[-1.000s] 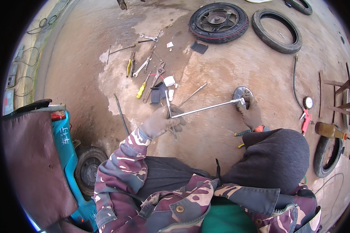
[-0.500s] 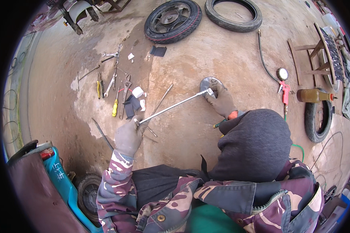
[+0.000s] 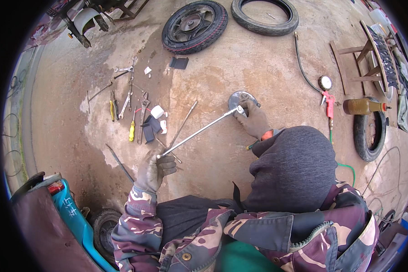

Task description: The person disassembles a motorcycle wheel hub using a T-handle wrench and pliers, then reassembles it and mounts the wheel onto a motorcycle. Tools and spare tires are visible on the floor.

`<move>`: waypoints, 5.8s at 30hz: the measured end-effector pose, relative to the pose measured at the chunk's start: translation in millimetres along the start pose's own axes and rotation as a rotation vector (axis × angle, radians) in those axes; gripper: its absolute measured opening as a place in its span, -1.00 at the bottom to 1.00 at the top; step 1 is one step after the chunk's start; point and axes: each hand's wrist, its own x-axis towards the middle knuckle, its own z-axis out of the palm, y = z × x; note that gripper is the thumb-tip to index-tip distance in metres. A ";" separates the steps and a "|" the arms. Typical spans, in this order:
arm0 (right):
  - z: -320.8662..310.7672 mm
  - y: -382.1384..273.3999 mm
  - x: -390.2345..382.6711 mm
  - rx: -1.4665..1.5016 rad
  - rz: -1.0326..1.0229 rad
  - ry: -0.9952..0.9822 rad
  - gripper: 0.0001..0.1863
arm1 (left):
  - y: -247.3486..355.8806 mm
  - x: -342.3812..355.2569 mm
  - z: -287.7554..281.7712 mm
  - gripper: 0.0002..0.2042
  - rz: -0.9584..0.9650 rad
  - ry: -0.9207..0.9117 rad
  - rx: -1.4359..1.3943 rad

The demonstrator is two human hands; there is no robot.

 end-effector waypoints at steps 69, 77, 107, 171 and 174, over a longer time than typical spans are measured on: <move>-16.8 3.9 11.0 0.157 0.070 -0.092 -0.47 | -13.4 10.7 37.1 -0.69 0.334 -0.280 0.642; -6.0 7.9 10.8 0.176 0.072 -0.026 -0.45 | 17.7 8.5 23.5 -0.59 0.210 -0.192 0.424; -5.8 6.3 0.8 0.086 0.072 -0.021 -0.47 | -6.0 -7.7 50.7 -0.58 -0.024 -0.315 0.158; -1.1 19.3 14.1 0.371 0.103 0.031 -0.49 | 11.3 0.5 42.2 -0.64 0.323 -0.133 0.413; -4.2 15.8 11.9 0.372 0.112 0.016 -0.49 | 10.5 1.3 45.2 -0.62 0.300 -0.164 0.383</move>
